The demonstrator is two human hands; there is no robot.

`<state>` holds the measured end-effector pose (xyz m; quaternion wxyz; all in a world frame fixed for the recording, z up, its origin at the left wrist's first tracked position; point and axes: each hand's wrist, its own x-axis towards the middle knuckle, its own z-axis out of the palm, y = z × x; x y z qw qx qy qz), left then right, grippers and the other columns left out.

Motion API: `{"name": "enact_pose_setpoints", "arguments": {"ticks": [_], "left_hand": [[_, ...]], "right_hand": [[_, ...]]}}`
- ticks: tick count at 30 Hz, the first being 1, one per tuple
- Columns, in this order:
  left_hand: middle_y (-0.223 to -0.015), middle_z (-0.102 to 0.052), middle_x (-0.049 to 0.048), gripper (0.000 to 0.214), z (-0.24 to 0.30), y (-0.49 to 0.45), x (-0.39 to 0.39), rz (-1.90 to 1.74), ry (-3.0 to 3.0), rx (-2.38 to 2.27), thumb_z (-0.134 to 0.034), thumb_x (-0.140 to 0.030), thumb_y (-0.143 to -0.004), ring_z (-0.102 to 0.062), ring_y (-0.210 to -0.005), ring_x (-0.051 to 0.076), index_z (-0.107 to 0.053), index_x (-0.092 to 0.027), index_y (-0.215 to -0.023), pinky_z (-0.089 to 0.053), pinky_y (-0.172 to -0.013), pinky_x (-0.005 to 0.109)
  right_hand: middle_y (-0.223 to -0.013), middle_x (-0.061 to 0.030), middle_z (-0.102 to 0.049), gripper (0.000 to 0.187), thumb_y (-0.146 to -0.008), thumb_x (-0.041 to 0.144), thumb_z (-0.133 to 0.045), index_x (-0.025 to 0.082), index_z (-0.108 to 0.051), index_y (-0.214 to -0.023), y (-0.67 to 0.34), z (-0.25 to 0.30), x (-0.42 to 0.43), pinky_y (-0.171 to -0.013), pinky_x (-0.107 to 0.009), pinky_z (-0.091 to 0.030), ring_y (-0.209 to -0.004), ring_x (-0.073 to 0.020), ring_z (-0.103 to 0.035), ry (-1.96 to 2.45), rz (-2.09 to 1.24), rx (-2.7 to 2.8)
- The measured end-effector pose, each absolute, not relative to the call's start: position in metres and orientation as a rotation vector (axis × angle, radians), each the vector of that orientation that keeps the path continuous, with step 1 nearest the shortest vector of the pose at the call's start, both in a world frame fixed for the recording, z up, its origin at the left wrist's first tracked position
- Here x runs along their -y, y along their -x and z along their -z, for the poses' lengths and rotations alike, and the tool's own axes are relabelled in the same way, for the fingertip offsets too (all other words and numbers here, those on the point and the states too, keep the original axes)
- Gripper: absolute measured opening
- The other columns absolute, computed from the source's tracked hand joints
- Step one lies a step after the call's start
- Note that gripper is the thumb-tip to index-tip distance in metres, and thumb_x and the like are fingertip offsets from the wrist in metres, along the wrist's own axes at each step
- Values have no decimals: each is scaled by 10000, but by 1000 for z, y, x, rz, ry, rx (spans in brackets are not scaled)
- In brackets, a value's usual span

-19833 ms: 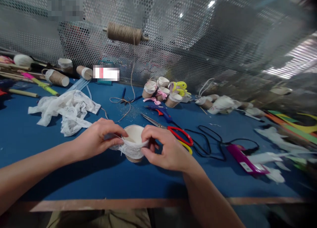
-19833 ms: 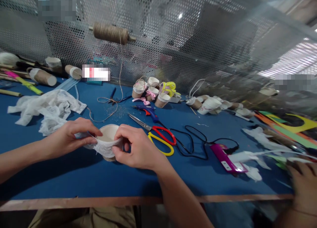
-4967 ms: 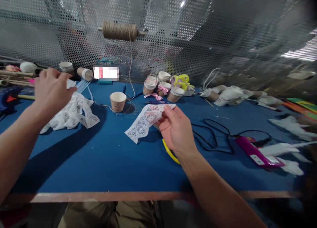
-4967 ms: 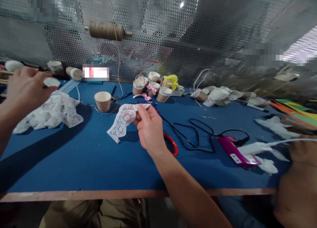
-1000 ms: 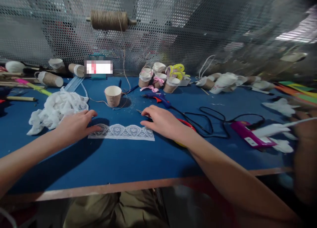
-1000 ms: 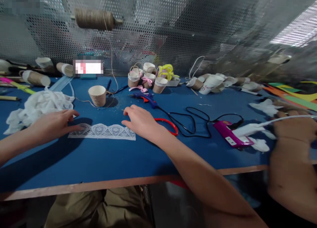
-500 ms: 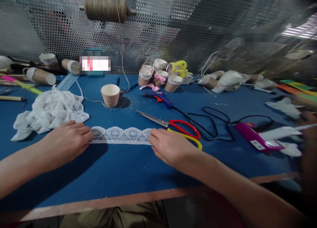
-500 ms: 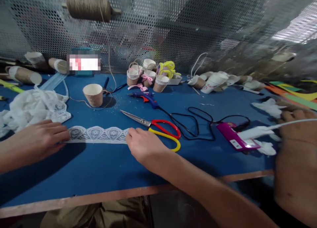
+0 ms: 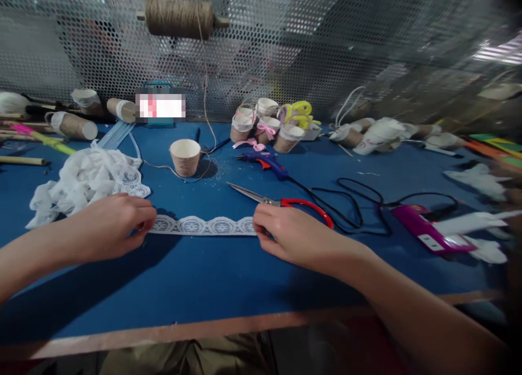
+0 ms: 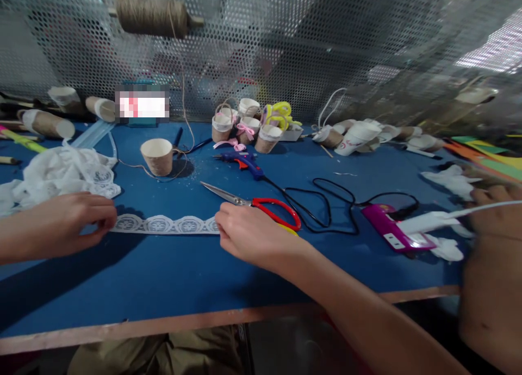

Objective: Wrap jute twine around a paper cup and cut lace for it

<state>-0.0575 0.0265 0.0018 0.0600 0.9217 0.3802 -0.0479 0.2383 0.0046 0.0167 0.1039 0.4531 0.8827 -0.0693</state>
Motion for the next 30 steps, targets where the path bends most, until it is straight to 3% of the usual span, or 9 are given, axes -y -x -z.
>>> {"name": "enact_pose_setpoints", "arguments": {"ticks": [8, 11, 15, 17, 20, 23, 30], "left_hand": [[-704, -610, 36, 127, 0, 55, -48, 137, -2680, -1199, -441, -142, -715, -546, -570, 143, -556, -176, -674, -375, -535, 247], [-676, -602, 27, 113, 5, 58, -50, 68, -2672, -1177, -454, -137, -704, -537, -555, 137, -550, -180, -661, -370, -522, 237], [-634, -589, 21, 122, 9, 59, -50, -9, -2664, -1133, -454, -150, -714, -523, -534, 127, -549, -177, -643, -370, -503, 223], [-631, -591, 21, 136, 10, 59, -49, -18, -2665, -1113, -442, -153, -725, -525, -536, 121, -552, -174, -648, -378, -505, 217], [-638, -595, 23, 159, 9, 58, -49, -2, -2656, -1122, -416, -155, -747, -532, -539, 114, -551, -170, -665, -391, -513, 213], [-650, -596, 27, 157, 7, 58, -48, 14, -2636, -1135, -416, -169, -756, -535, -542, 116, -546, -169, -669, -400, -517, 217], [-607, -577, 17, 141, 4, 56, -52, -18, -2607, -1209, -429, -162, -735, -520, -519, 115, -545, -165, -655, -399, -507, 214]], "right_hand": [[-835, -57, -594, 135, -801, 118, -456, 140, -580, -751, -234, -17, -20, -634, -257, -373, -725, -149, -533, -1476, 374, -2613], [-873, -37, -600, 151, -826, 281, -507, 162, -599, -832, -239, -16, -19, -638, -255, -385, -765, -158, -539, -1454, 608, -2636], [-889, -28, -571, 344, -697, 465, -660, 174, -588, -867, -243, -13, -13, -631, -274, -396, -743, -171, -530, -1432, 640, -2588], [-881, -31, -553, 291, -703, 402, -677, 170, -577, -846, -243, -10, -10, -630, -275, -398, -731, -165, -525, -1417, 583, -2588], [-866, -39, -543, 93, -816, 254, -559, 162, -569, -799, -242, -5, -9, -647, -268, -404, -722, -147, -523, -1382, 556, -2652], [-840, -43, -552, 146, -857, 171, -456, 161, -562, -758, -242, 0, -13, -676, -271, -411, -733, -144, -525, -1424, 547, -2749], [-818, -41, -551, 153, -838, 133, -453, 161, -547, -720, -242, 4, -20, -612, -246, -411, -683, -123, -523, -1641, 539, -2717]]}}
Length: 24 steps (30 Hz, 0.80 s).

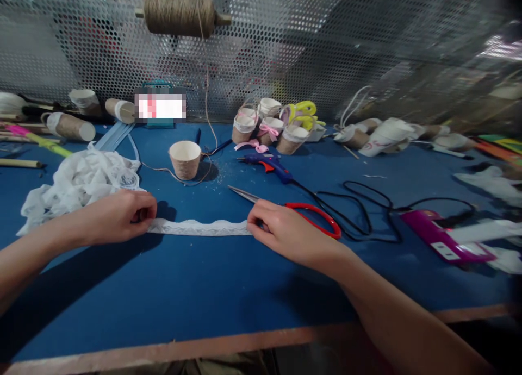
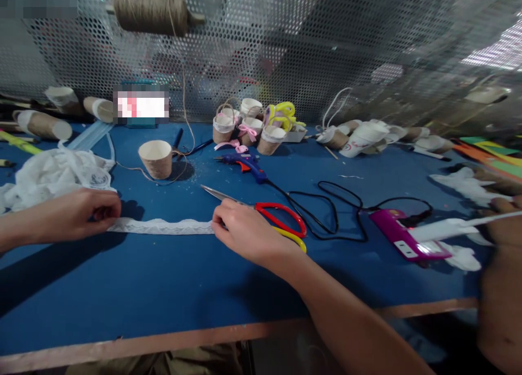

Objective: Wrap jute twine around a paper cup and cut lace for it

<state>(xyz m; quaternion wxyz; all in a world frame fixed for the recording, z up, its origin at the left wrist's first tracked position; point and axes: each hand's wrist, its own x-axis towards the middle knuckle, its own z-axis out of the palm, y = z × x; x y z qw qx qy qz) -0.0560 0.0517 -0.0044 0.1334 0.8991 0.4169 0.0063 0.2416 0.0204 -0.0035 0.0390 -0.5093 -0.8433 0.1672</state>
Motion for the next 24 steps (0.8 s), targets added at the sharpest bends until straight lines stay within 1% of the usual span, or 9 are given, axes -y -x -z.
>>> {"name": "enact_pose_setpoints", "arguments": {"ticks": [7, 13, 15, 17, 19, 22, 24], "left_hand": [[-588, -576, 8, 140, 5, 55, -56, 29, -2647, -1242, -426, -159, -721, -504, -489, 103, -555, -167, -667, -380, -480, 194], [-552, -561, -3, 142, 9, 54, -55, 18, -2666, -1246, -426, -152, -728, -492, -460, 100, -540, -176, -647, -371, -472, 202], [-559, -563, -4, 113, 11, 54, -55, 23, -2657, -1276, -435, -159, -727, -503, -466, 104, -530, -179, -670, -374, -469, 206], [-606, -583, 6, 91, 13, 55, -55, 18, -2657, -1328, -447, -171, -722, -534, -504, 121, -534, -176, -747, -395, -482, 217], [-710, -614, 36, 149, 12, 58, -55, -15, -2672, -1366, -446, -191, -733, -574, -577, 147, -541, -166, -845, -436, -529, 246], [-894, -623, 86, 223, 6, 63, -53, -70, -2719, -1344, -423, -247, -786, -611, -720, 196, -552, -161, -947, -480, -635, 313], [-952, -618, 104, 247, 2, 63, -49, -83, -2763, -1295, -403, -273, -820, -612, -800, 227, -572, -161, -960, -489, -691, 355]], "right_hand": [[-802, -34, -558, 163, -825, 127, -471, 160, -534, -678, -239, 5, -22, -598, -236, -398, -669, -115, -513, 1683, -518, 2495], [-805, -37, -565, 169, -824, 131, -478, 163, -526, -665, -235, 5, -22, -585, -231, -402, -666, -115, -523, 1730, -497, 2483], [-805, -35, -565, 152, -827, 149, -486, 166, -524, -680, -235, 7, -21, -590, -236, -410, -673, -121, -530, 1742, -469, 2479], [-832, -41, -570, 94, -824, 172, -507, 167, -536, -735, -236, 10, -21, -609, -254, -425, -679, -132, -540, 1756, -388, 2474], [-884, -57, -575, 31, -816, 184, -527, 166, -550, -809, -237, 14, -21, -638, -277, -446, -696, -145, -554, 1724, -267, 2477], [-948, -96, -580, 90, -821, 182, -521, 152, -569, -892, -238, 17, -20, -726, -329, -471, -819, -194, -566, 1574, -81, 2478], [-956, -126, -593, 134, -839, 182, -496, 123, -589, -916, -237, 17, -17, -773, -376, -471, -889, -231, -551, 1466, 38, 2459]]}}
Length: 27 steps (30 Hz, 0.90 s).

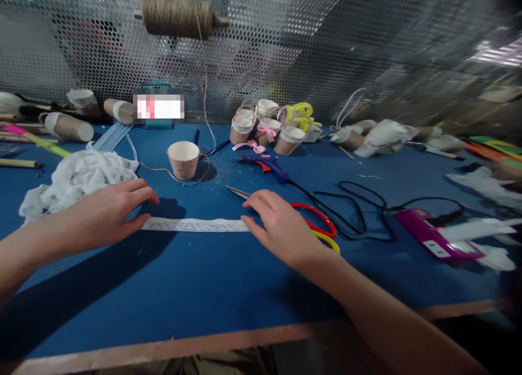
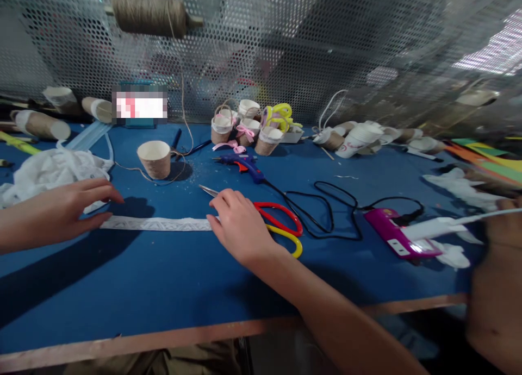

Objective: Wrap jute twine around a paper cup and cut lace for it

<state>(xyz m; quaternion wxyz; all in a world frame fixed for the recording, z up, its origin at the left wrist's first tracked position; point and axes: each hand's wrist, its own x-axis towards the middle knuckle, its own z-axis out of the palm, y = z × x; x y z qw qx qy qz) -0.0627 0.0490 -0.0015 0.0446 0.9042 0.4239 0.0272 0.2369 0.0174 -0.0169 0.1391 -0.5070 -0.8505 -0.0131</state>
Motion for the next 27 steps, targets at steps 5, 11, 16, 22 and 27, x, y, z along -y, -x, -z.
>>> {"name": "enact_pose_setpoints", "arguments": {"ticks": [5, 11, 16, 22, 27], "left_hand": [[-1227, -561, 147, 367, 11, 42, -24, -212, -2916, -1058, -440, -360, -860, -488, -1146, 294, -568, -145, -1129, -410, -940, 451], [-1453, -304, 146, 813, 54, 26, 7, -171, -2935, -1053, -367, -648, -775, -197, -1348, 347, -197, -179, -1418, -234, -1040, 564], [-1461, -278, 149, 820, 63, 25, 16, -192, -2883, -1221, -321, -668, -773, -191, -1345, 373, -170, -189, -1421, -188, -1023, 619], [-1477, -247, 120, 792, 53, 19, 12, -189, -2915, -1143, -321, -651, -790, -198, -1350, 345, -152, -207, -1423, -204, -1030, 591], [-1467, -262, 141, 859, 54, 10, 7, -183, -2947, -992, -300, -686, -768, -205, -1352, 324, -154, -150, -1423, -180, -1065, 530]], "right_hand": [[-1114, -169, -601, 333, -899, 291, -421, 64, -592, -1073, -224, 21, 2, -893, -420, -445, -1048, -261, -523, 1170, 115, 2459], [-1411, -193, -334, 724, -845, 555, -388, 25, -364, -1337, -207, 44, 18, -1040, -532, -280, -1332, -303, -223, 1119, -141, 2757], [-1459, -154, -230, 789, -830, 624, -315, 66, -271, -1388, -207, 47, 16, -1074, -558, -163, -1361, -282, -118, 1228, -304, 2813], [-1473, -160, -154, 802, -822, 595, -397, 53, -249, -1394, -207, 32, 16, -1084, -537, -135, -1363, -292, -70, 1292, -345, 2858], [-1467, -180, -148, 825, -819, 597, -400, 23, -240, -1390, -216, 30, 14, -1085, -528, -150, -1359, -298, -80, 1379, -305, 2865]]}}
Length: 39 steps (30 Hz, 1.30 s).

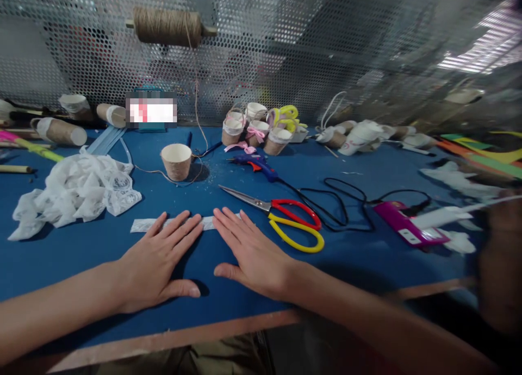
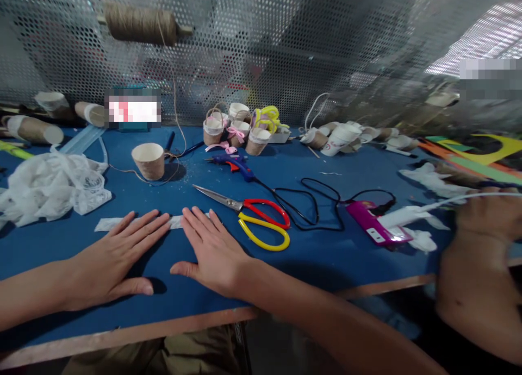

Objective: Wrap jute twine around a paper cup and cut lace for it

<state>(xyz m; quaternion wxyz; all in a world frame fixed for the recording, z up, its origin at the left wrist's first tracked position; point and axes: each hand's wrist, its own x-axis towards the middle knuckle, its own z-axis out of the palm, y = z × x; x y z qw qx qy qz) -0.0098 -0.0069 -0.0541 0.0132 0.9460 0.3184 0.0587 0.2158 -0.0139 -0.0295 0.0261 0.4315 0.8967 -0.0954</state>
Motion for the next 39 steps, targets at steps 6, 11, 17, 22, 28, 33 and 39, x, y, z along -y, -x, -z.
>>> {"name": "enact_pose_setpoints", "arguments": {"ticks": [6, 11, 17, 22, 28, 33, 39], "left_hand": [[-1480, -224, 133, 866, 58, 9, 3, -165, -2930, -1010, -293, -689, -768, -194, -1354, 335, -101, -163, -1429, -156, -1055, 564], [-1477, -232, 127, 856, 57, 4, 2, -163, -2912, -1062, -278, -699, -762, -199, -1350, 343, -112, -182, -1425, -136, -1048, 591], [-1480, -221, 119, 840, 56, 13, 8, -184, -2888, -1222, -284, -692, -765, -173, -1355, 358, -77, -209, -1421, -158, -1002, 661], [-1488, -196, 94, 792, 57, 25, 9, -127, -2857, -1283, -297, -654, -795, -199, -1347, 362, -5, -258, -1414, -225, -956, 682], [-1477, -237, 94, 815, 59, 37, 7, -231, -2916, -1297, -328, -652, -789, -225, -1344, 340, -17, -248, -1424, -218, -1024, 594], [-1480, -220, 113, 833, 51, 34, 1, -247, -2966, -1248, -345, -629, -802, -224, -1344, 343, -12, -194, -1430, -235, -1030, 557], [-1458, -276, 134, 852, 58, 18, -4, -252, -3043, -1038, -325, -662, -783, -259, -1334, 325, -89, -156, -1427, -208, -1053, 526]], "right_hand": [[-1472, -183, -125, 838, -829, 614, -346, 6, -221, -1392, -217, 31, 11, -1095, -497, -148, -1362, -283, -56, -1362, 298, -2756], [-1475, -162, -113, 859, -814, 656, -310, 48, -191, -1410, -210, 33, 11, -1095, -508, -117, -1363, -273, -44, -1292, 356, -2765], [-1479, -153, -66, 890, -807, 684, -219, 31, -170, -1410, -215, 30, 9, -1106, -482, -82, -1363, -259, 7, -1340, 323, -2765], [-1481, -142, -64, 908, -798, 698, -212, 30, -159, -1411, -219, 30, 8, -1110, -464, -95, -1365, -252, -13, -1342, 391, -2692], [-1480, -156, -83, 890, -812, 683, -235, 29, -167, -1412, -236, 26, 8, -1110, -456, -117, -1364, -247, -17, -1472, 352, -2709], [-1479, -165, -105, 852, -837, 653, -202, 23, -172, -1410, -241, 23, 7, -1105, -457, -146, -1366, -232, -23, -1540, 287, -2800], [-1475, -178, -106, 907, -805, 683, -241, 0, -195, -1399, -223, 30, 9, -1109, -456, -128, -1363, -263, -31, -1297, 360, -2820]]}}
